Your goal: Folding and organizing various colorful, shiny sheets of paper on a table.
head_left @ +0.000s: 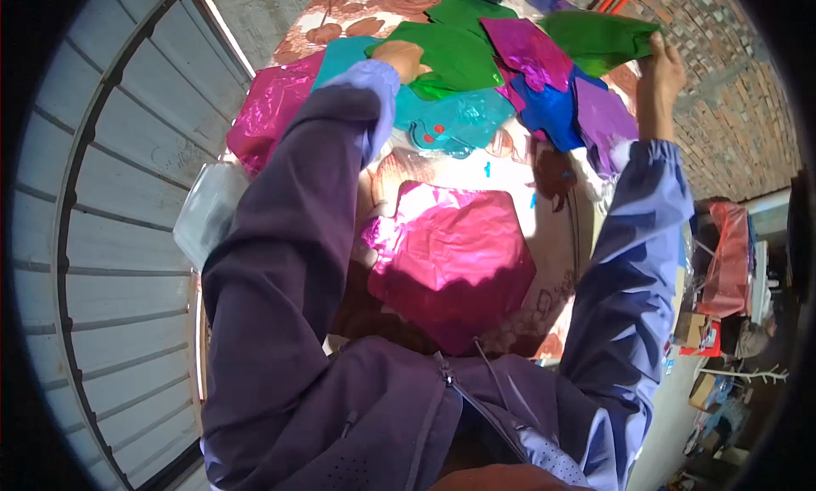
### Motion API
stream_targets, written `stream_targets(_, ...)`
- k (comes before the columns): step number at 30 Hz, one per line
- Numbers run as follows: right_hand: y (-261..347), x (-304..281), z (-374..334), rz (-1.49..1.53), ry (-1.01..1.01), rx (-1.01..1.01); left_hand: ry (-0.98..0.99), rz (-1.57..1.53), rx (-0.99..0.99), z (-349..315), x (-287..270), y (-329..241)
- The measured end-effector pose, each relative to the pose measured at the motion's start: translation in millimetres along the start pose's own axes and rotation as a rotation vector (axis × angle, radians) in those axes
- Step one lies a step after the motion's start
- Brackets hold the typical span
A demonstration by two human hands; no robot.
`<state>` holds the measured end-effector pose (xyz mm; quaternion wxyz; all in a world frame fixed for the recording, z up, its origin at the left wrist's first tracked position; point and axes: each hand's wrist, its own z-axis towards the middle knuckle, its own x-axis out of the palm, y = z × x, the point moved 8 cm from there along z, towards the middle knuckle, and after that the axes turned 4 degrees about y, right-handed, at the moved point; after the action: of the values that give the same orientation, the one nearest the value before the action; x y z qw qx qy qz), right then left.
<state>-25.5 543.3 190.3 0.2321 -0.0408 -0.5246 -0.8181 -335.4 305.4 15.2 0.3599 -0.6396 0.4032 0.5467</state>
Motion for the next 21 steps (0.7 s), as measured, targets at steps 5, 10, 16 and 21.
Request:
stream_targets(5,60.3,43.9,-116.0,-0.495,0.639,-0.161,-0.304,-0.304,0.123,14.0,-30.3,26.0)
stream_targets(10,81.0,69.6,-311.3,-0.753,1.074,-0.371,-0.362,-0.425,0.451,-63.4,-85.6,-28.8)
stream_targets(16,48.2,70.4,-434.0,-0.96,1.315,-0.33,-0.27,-0.304,0.484,-186.5,-38.1,-43.6)
stream_targets(21,37.8,72.6,-441.4,-1.009,1.246,-0.314,0.168,-0.435,0.456,-273.4,-10.1,-69.6)
